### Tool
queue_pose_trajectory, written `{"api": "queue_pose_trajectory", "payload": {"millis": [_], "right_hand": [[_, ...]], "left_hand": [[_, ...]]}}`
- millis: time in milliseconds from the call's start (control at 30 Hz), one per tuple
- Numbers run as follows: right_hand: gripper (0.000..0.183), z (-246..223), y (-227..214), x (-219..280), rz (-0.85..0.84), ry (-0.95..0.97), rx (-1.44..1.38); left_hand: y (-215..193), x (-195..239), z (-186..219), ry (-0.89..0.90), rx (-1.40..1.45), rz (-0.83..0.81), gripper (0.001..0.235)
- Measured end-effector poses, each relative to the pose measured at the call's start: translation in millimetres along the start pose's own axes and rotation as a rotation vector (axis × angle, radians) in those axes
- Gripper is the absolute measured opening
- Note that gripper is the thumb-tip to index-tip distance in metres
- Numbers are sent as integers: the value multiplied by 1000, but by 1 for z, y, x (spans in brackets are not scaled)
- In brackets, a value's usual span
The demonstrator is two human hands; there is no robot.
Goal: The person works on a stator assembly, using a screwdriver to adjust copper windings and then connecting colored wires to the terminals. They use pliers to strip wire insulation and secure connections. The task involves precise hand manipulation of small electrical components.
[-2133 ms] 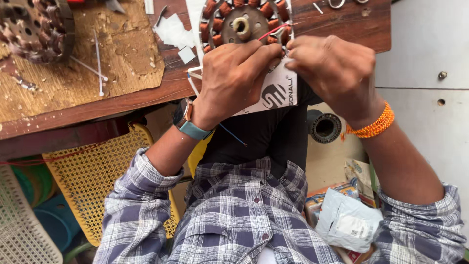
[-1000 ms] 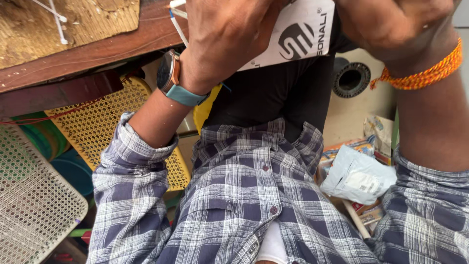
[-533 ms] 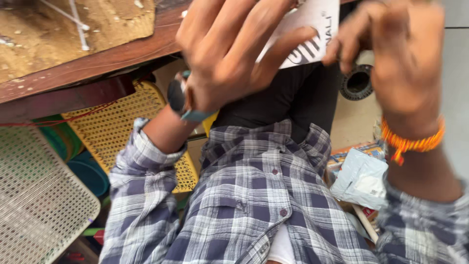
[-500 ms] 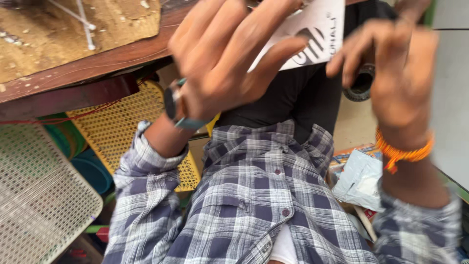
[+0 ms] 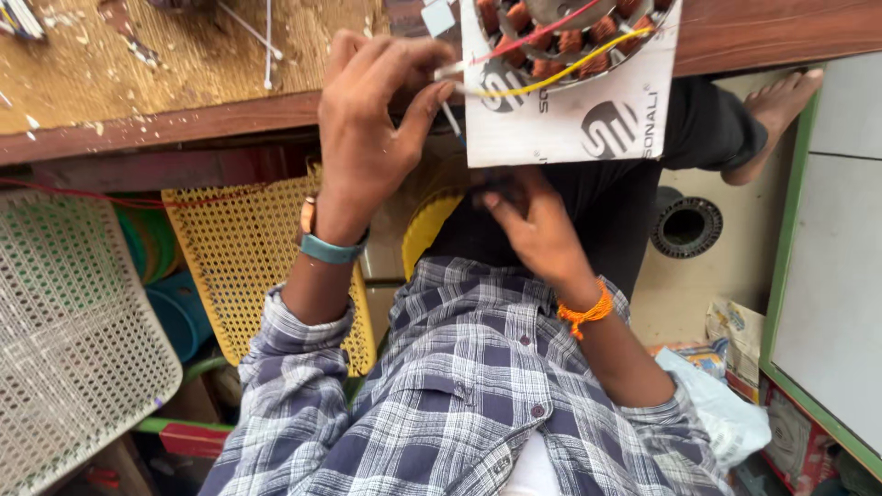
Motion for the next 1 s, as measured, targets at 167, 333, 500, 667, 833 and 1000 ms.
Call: {"api": "queue_pose_trajectory", "payload": {"millis": [167, 333, 500, 667, 833, 1000], "right_hand": [[21, 4, -3, 40, 87, 196, -63], [12, -14, -39, 96, 370, -1, 32], [15, -37, -64, 122, 268, 90, 45], [21, -48, -69, 130, 294, 136, 195], [10, -51, -59, 125, 549, 166, 311], [16, -62, -52, 126, 649, -155, 251]], "left_hand": [[9, 8, 10, 15, 129, 38, 16], [12, 31, 38, -173, 452, -26, 15], [21, 37, 57, -238, 790, -221, 15], [0, 39, 78, -62, 395, 23, 17], [-8, 38, 99, 133, 331, -127, 17], [3, 13, 121, 419, 169, -262, 21]]}}
Point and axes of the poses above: each hand's wrist, its own x-axis away from the middle knuckle, its own y-axis out of the palm, z = x × y, the point moved 3 cm from there along -x, towards the middle knuckle, and after that the axes turned 9 degrees about -z, right-handed, at the moved point
